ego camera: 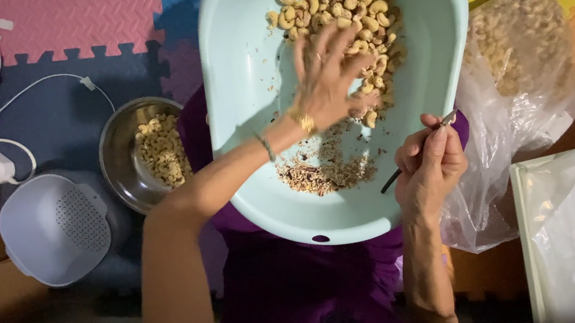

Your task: The person sits on the floor and uses a small knife to peel the skin off cashew nuts. They hold the nut in one hand and scrape the skin with the knife, dropping the peeled nut into a metal bowl and the skins into a large basin.

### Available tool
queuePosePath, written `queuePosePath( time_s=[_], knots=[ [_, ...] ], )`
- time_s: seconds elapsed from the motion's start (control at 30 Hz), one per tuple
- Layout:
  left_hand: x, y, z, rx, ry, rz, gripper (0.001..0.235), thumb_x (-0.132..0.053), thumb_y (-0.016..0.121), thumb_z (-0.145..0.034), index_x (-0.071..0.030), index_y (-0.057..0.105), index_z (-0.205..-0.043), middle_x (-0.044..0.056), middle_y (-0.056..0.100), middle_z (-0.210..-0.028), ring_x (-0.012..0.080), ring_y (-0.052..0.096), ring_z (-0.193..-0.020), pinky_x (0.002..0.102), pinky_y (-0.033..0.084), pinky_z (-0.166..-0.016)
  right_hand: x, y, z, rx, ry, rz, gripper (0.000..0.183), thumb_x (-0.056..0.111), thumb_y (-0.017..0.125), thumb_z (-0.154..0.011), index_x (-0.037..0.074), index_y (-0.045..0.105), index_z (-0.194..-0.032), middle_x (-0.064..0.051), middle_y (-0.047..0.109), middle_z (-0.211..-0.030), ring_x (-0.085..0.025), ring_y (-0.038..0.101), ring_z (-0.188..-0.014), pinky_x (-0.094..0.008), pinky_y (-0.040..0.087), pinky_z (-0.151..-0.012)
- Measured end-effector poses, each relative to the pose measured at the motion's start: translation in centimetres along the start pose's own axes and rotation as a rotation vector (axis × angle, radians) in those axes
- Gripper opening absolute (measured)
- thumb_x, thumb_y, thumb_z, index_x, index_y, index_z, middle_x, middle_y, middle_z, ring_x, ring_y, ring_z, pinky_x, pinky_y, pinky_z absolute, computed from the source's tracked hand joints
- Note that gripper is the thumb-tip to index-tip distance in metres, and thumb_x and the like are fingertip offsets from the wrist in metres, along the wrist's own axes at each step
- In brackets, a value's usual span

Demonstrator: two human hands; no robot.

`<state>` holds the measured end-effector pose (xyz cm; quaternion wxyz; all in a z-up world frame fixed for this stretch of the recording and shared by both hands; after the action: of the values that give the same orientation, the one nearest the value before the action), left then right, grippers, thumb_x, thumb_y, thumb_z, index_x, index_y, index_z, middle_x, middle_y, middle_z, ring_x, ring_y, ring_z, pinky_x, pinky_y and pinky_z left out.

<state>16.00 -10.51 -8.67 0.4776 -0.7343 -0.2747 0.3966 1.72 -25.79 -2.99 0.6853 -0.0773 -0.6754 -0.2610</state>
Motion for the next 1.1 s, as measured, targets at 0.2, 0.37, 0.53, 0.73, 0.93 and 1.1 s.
queuePosePath(
  time_s=[0.2, 0.37, 0.53, 0.73, 0.93, 1.1],
  knots=[
    [-0.7, -1.5, -1.9, -0.396, 0.13, 0.08, 0.022, -0.036, 0.097, -0.078, -0.027, 0.077, -0.076, -0.006, 0.059, -0.131, 0.0246, 0.043, -0.132, 0.063, 0.017, -0.119, -0.5, -0.1, -0.2, -0.006, 0.005, -0.031, 0.031, 0.034, 0.05, -0.112, 0.007, 0.065, -0.118, 0.001, 0.047, -0.068, -0.006, 0.028, -0.05, -0.023, 0.025, -0.046],
    [-1.6, 0.2, -1.0, -0.18, 0.075, 0.025, 0.027, -0.038, 0.096, -0.066, -0.019, 0.078, -0.073, -0.002, 0.061, -0.132, 0.0268, 0.045, -0.131, 0.059, 0.02, -0.117, -0.3, 0.0, 0.0, 0.031, -0.009, -0.022, 0.03, 0.033, 0.05, -0.113, 0.008, 0.064, -0.118, 0.002, 0.048, -0.071, -0.005, 0.028, -0.052, -0.022, 0.024, -0.047],
    [-3.3, 0.8, -1.3, -0.013, 0.02, 0.004, 0.013, -0.005, 0.078, -0.073, -0.015, 0.073, -0.066, 0.001, 0.064, -0.13, 0.0263, 0.051, -0.128, 0.056, 0.025, -0.116, 0.1, -0.3, 0.3, 0.018, -0.005, -0.051, 0.029, 0.032, 0.051, -0.112, 0.007, 0.065, -0.119, 0.003, 0.049, -0.07, -0.005, 0.029, -0.052, -0.022, 0.025, -0.046],
    [-2.7, 1.0, 0.8, -0.242, 0.124, -0.124, 0.008, -0.015, 0.081, -0.088, -0.012, 0.077, -0.094, 0.002, 0.063, -0.125, 0.0214, 0.056, -0.12, 0.045, 0.037, -0.105, 3.0, -1.7, 2.2, 0.016, -0.019, -0.124, 0.025, 0.038, 0.05, -0.112, 0.017, 0.064, -0.116, 0.006, 0.045, -0.07, -0.005, 0.022, -0.053, -0.022, 0.022, -0.05],
    [-1.4, 4.8, 2.2, -0.337, 0.125, -0.107, 0.008, -0.006, 0.055, -0.093, -0.01, 0.061, -0.089, 0.003, 0.051, -0.107, 0.0276, 0.058, -0.103, 0.045, 0.047, -0.075, -0.5, -1.1, 2.3, -0.036, -0.017, -0.179, 0.028, 0.034, 0.05, -0.113, 0.012, 0.065, -0.121, -0.002, 0.051, -0.066, -0.006, 0.034, -0.047, -0.02, 0.029, -0.045],
    [-1.3, -1.4, 4.0, -0.07, -0.183, 0.86, 0.015, -0.015, 0.064, -0.102, -0.012, 0.072, -0.115, 0.006, 0.073, -0.102, 0.024, 0.074, -0.098, 0.029, 0.062, -0.076, -1.1, -1.6, 2.9, -0.012, -0.031, -0.208, 0.029, 0.031, 0.047, -0.114, 0.009, 0.062, -0.126, -0.004, 0.055, -0.074, -0.006, 0.039, -0.054, -0.021, 0.032, -0.051]
  ],
)
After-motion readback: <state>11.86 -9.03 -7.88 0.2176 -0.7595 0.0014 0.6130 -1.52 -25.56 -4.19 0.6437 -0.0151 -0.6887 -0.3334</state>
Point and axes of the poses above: each hand's wrist, its own z-axis away from the middle knuckle, its own y-axis out of the palm, x = y × z, the point moved 4 cm from there along -z, towards the middle knuckle
